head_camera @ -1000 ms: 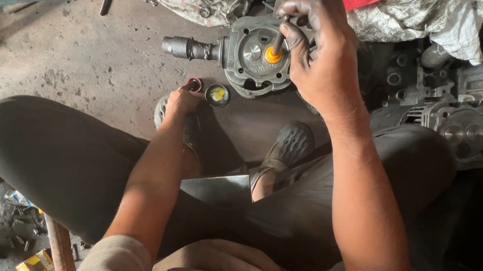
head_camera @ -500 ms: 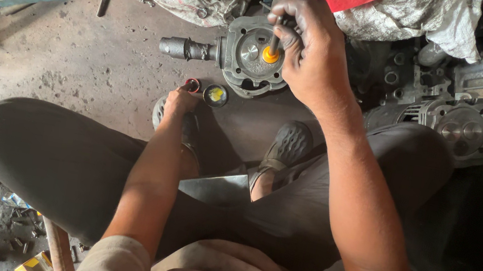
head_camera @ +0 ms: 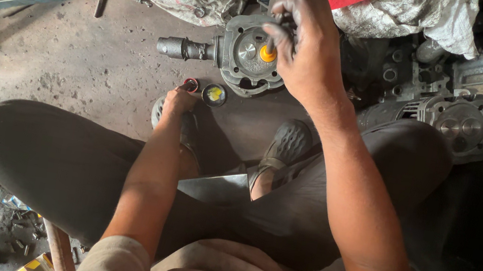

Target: The person prepares engine components by cleaning valves and applying a substance from an orange container using a small brush, before inserting them into a cylinder head.

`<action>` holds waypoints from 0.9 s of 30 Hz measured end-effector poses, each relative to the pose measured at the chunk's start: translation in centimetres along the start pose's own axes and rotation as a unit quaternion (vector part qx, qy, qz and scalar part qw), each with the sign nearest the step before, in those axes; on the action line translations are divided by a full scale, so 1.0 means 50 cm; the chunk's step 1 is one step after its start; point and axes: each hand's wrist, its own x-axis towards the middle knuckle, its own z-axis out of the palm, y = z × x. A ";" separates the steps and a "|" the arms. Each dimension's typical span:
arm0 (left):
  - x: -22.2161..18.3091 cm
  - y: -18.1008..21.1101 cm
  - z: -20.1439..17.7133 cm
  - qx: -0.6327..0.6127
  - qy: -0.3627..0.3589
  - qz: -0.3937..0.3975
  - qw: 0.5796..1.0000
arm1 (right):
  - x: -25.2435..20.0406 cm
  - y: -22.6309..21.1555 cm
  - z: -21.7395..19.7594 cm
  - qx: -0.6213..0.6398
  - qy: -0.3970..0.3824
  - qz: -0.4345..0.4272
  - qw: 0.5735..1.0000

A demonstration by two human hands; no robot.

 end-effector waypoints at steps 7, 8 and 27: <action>-0.030 0.005 -0.018 0.015 0.027 0.041 0.999 | 0.009 -0.002 0.002 0.021 0.023 -0.005 1.000; -0.043 0.015 -0.027 0.022 0.035 0.053 0.998 | 0.010 -0.004 0.000 0.055 0.016 0.006 0.998; -0.511 0.257 -0.163 0.027 0.298 0.496 0.815 | 0.005 -0.010 0.003 0.205 0.053 0.063 0.975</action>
